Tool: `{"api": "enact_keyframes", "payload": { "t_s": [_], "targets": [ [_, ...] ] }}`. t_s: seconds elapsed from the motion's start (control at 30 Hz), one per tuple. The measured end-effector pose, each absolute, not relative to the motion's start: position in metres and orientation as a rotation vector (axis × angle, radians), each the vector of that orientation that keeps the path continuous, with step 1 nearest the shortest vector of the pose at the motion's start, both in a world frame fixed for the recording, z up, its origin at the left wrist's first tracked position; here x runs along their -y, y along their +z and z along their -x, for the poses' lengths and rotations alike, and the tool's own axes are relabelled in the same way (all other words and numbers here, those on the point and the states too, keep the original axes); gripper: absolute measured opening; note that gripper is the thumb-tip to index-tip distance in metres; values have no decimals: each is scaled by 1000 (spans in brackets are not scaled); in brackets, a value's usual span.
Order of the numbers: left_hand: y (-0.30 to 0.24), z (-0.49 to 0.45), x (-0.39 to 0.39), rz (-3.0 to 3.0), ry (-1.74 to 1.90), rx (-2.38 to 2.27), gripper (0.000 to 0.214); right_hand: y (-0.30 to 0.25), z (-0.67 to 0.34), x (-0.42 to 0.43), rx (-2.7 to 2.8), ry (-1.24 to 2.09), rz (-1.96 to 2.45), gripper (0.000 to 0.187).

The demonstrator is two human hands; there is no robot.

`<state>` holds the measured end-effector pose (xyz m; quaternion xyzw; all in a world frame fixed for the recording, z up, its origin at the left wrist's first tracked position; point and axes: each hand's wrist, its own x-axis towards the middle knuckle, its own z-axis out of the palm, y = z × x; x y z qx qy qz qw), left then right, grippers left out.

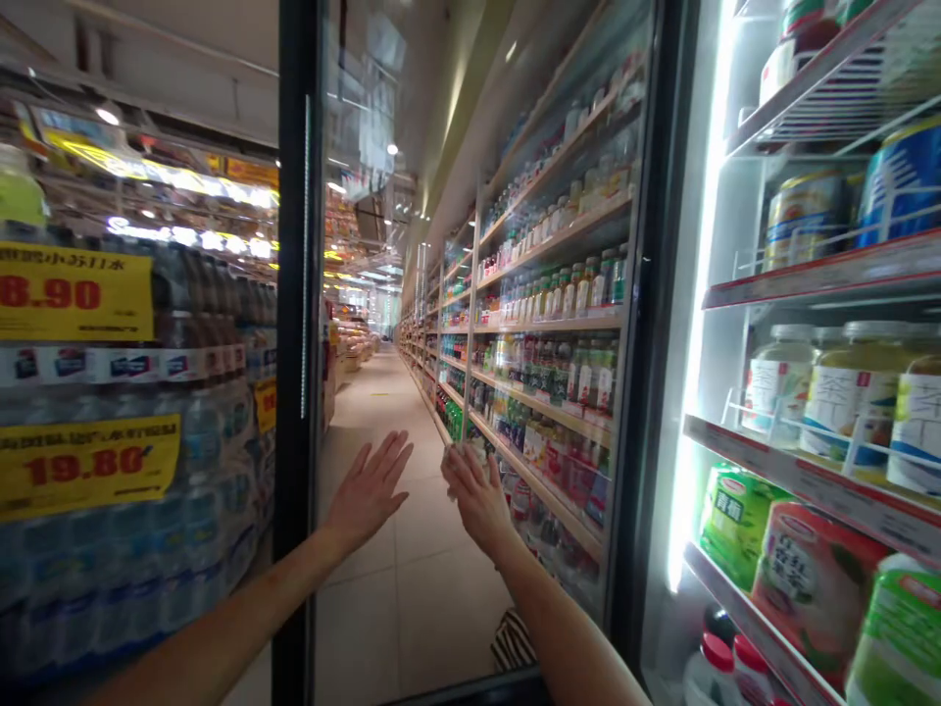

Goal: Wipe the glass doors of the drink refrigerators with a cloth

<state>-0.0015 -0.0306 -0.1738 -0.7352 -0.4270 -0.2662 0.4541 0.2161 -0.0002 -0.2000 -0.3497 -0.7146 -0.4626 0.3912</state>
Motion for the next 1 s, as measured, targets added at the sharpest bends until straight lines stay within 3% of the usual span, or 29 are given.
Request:
{"api": "enact_keyframes", "payload": {
  "t_s": [0.6, 0.83, 1.0],
  "targets": [
    [-181, 40, 43, 1813, -664, 1114, 58, -170, -190, -3, 1770, -1110, 930, 43],
    [-180, 56, 50, 1790, -680, 1142, 54, -197, -172, 5, 1991, -1199, 684, 40],
    [-182, 56, 52, 1796, -726, 1183, 57, -183, -162, 0, 1812, -1062, 891, 45]
  ]
}}
